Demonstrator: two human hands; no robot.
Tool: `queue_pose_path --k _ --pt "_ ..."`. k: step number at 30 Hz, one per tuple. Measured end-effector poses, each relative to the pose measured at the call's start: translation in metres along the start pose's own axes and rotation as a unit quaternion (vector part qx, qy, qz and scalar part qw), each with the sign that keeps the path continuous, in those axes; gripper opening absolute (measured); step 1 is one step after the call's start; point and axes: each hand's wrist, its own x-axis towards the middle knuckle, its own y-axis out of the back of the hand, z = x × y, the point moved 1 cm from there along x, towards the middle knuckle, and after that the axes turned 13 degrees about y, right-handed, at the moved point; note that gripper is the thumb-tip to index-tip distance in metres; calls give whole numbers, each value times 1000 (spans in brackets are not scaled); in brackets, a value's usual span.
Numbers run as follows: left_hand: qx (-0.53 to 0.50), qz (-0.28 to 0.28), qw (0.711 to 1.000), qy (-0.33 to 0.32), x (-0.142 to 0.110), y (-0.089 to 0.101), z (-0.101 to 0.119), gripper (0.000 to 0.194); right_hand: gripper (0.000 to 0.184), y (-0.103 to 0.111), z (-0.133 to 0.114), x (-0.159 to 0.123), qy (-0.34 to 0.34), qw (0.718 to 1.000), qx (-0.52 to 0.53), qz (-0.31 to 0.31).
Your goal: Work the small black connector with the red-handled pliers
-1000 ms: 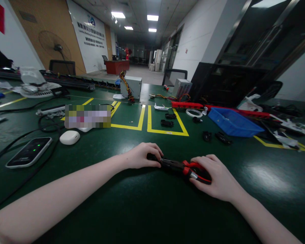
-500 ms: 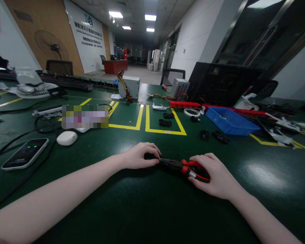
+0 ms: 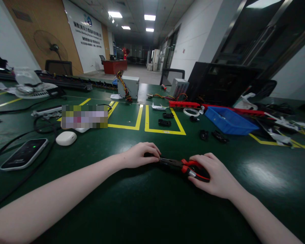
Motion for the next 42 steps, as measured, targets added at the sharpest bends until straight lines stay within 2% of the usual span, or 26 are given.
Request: queue_pose_path --k 5,11,23,42 --pt "19 10 1000 11 0 -1 2 14 35 -1 1 -1 -9 1000 -4 -5" --pt "27 19 999 -10 0 -2 3 12 33 -1 0 0 -4 1000 -4 -3" --pt "15 0 1000 0 -2 0 2 13 34 -2 -1 -2 -14 1000 6 -6" --pt "4 10 1000 -3 0 -3 -4 10 34 -2 -5 2 -26 1000 10 -7"
